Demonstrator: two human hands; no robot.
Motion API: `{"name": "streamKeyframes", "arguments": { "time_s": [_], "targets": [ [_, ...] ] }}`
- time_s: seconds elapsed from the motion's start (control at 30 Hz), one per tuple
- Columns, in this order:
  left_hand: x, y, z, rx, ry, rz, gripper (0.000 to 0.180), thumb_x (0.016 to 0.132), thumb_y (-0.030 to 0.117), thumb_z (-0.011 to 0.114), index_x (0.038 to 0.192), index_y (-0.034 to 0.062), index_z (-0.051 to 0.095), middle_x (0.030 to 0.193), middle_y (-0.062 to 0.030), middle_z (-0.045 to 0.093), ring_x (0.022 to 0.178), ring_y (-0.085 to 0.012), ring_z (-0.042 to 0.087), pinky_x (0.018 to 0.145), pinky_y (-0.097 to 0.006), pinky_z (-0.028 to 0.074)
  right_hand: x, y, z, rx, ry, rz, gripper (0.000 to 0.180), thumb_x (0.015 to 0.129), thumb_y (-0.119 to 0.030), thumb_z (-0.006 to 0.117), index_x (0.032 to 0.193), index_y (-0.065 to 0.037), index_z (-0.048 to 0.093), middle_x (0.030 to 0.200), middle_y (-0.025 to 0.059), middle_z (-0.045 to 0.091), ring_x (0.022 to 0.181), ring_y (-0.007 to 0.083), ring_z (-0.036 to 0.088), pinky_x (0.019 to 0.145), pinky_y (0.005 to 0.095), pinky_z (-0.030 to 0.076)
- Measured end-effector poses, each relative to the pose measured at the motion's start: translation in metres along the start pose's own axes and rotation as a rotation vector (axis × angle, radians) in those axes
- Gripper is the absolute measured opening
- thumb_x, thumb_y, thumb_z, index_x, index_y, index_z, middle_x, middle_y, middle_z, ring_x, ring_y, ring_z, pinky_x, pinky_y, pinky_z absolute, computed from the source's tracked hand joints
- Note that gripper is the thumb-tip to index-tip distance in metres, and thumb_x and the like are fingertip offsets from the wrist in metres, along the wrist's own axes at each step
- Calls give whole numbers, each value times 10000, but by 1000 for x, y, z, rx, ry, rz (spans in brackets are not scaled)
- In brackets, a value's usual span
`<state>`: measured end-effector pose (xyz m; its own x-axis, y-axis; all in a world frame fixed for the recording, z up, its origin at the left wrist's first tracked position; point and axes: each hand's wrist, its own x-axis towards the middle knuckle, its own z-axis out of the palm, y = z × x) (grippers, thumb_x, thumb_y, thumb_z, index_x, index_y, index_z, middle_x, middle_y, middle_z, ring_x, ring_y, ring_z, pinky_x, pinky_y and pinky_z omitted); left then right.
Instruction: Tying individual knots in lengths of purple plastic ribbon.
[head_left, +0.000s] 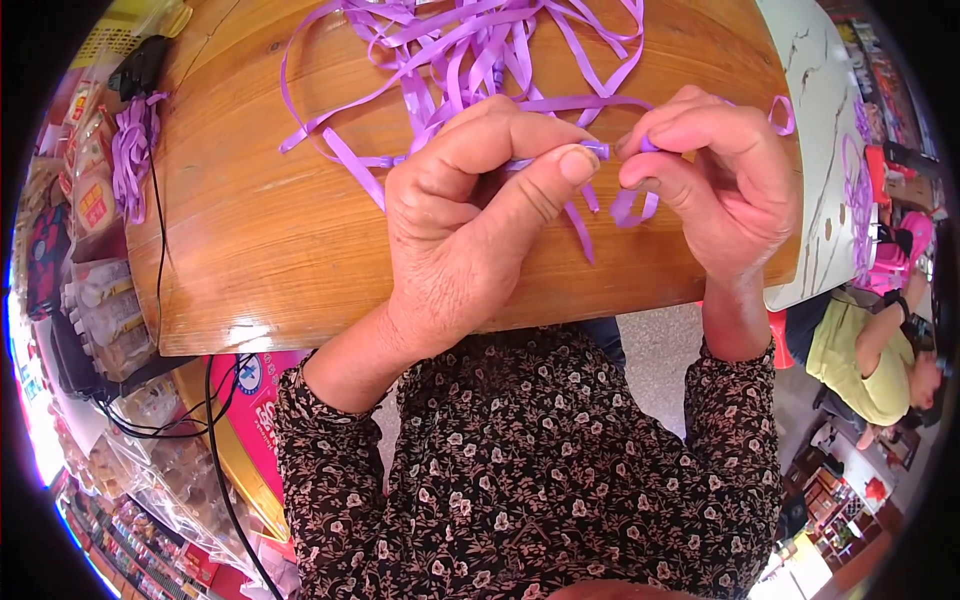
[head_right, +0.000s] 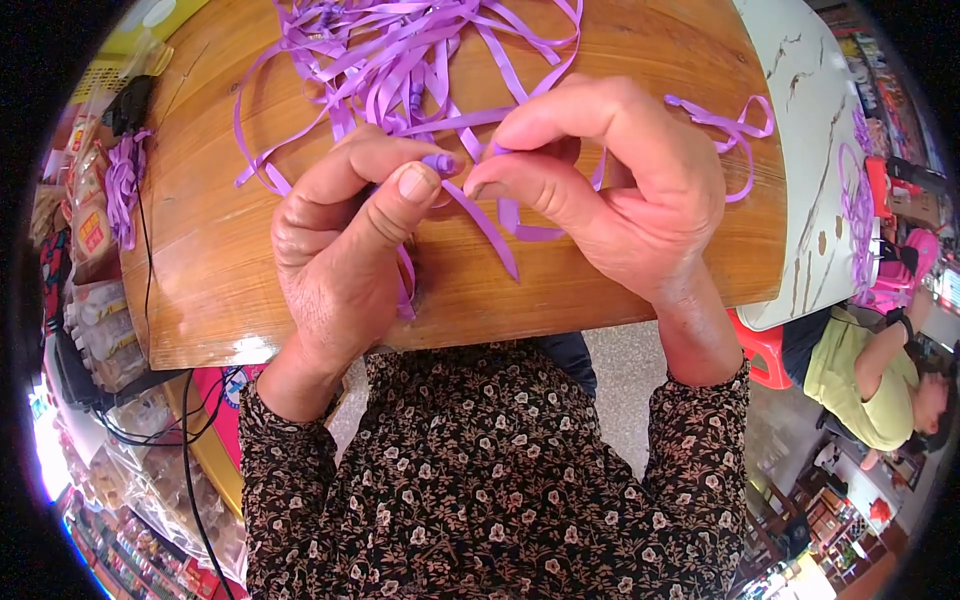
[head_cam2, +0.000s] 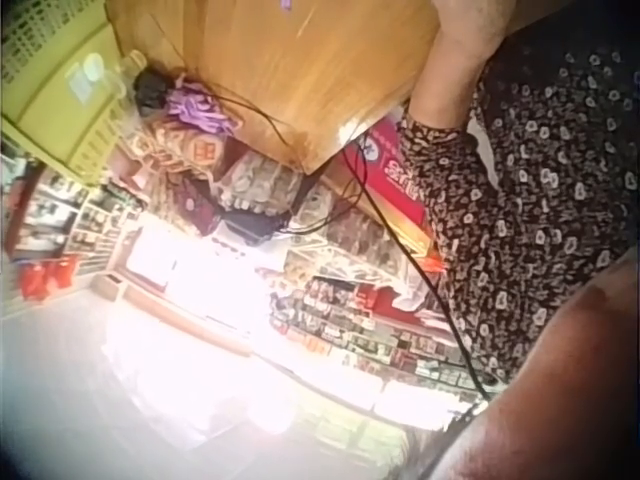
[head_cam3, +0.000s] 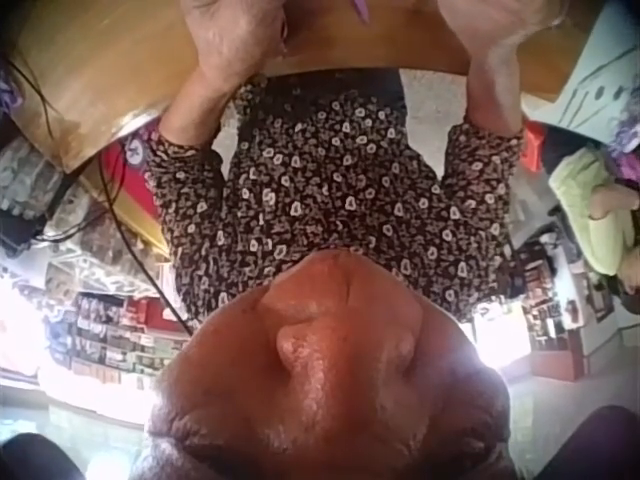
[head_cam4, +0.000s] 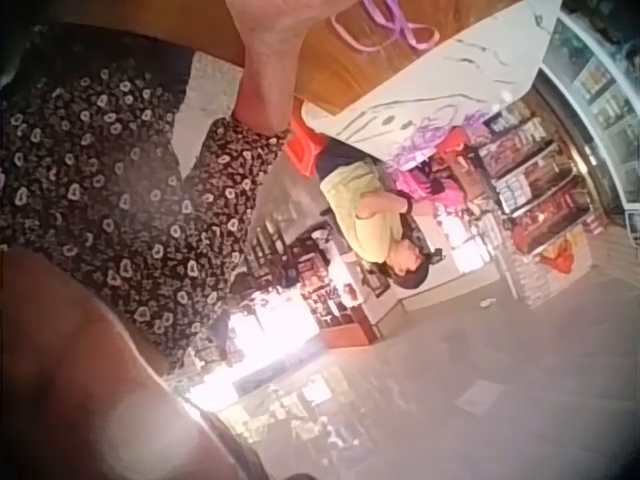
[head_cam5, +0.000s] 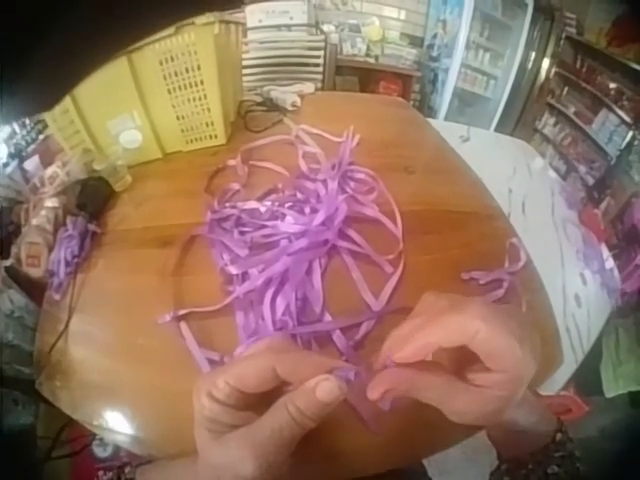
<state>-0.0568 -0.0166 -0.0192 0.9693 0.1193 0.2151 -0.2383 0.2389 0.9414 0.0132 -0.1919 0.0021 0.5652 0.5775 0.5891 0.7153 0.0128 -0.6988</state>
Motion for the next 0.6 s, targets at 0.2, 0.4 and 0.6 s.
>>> {"name": "streamKeyframes", "arguments": {
  "time_s": [0.2, 0.4, 0.6],
  "targets": [
    [1, 0, 0, -3, 27, -2, 49, 816, 18, 647, 863, 3, 653, 723, 3, 545, 667, -56, 463, 591, -199, 369, 11, -5, 1, -180, -80, -101, 259, 731, 88, 658, 982, 79, 593, 845, 144, 608, 740, 202, 572, 628, 266, 458],
    [0, 0, 1, 25, 50, 31, 47, 814, 16, 646, 859, 4, 654, 715, 0, 542, 662, -64, 462, 588, -203, 369, 4, -9, 10, -62, 74, 86, 241, 731, 70, 663, 965, 66, 603, 851, 142, 610, 725, 198, 567, 643, 271, 451],
    [2, 0, 0, 154, 24, 112, 42, 808, 19, 649, 846, 6, 661, 692, -1, 533, 644, -73, 457, 576, -212, 364, 8, -3, 1, -88, -39, -54, 184, 730, 73, 662, 903, 50, 605, 854, 149, 607, 724, 184, 572, 609, 240, 463]
  ]
}}
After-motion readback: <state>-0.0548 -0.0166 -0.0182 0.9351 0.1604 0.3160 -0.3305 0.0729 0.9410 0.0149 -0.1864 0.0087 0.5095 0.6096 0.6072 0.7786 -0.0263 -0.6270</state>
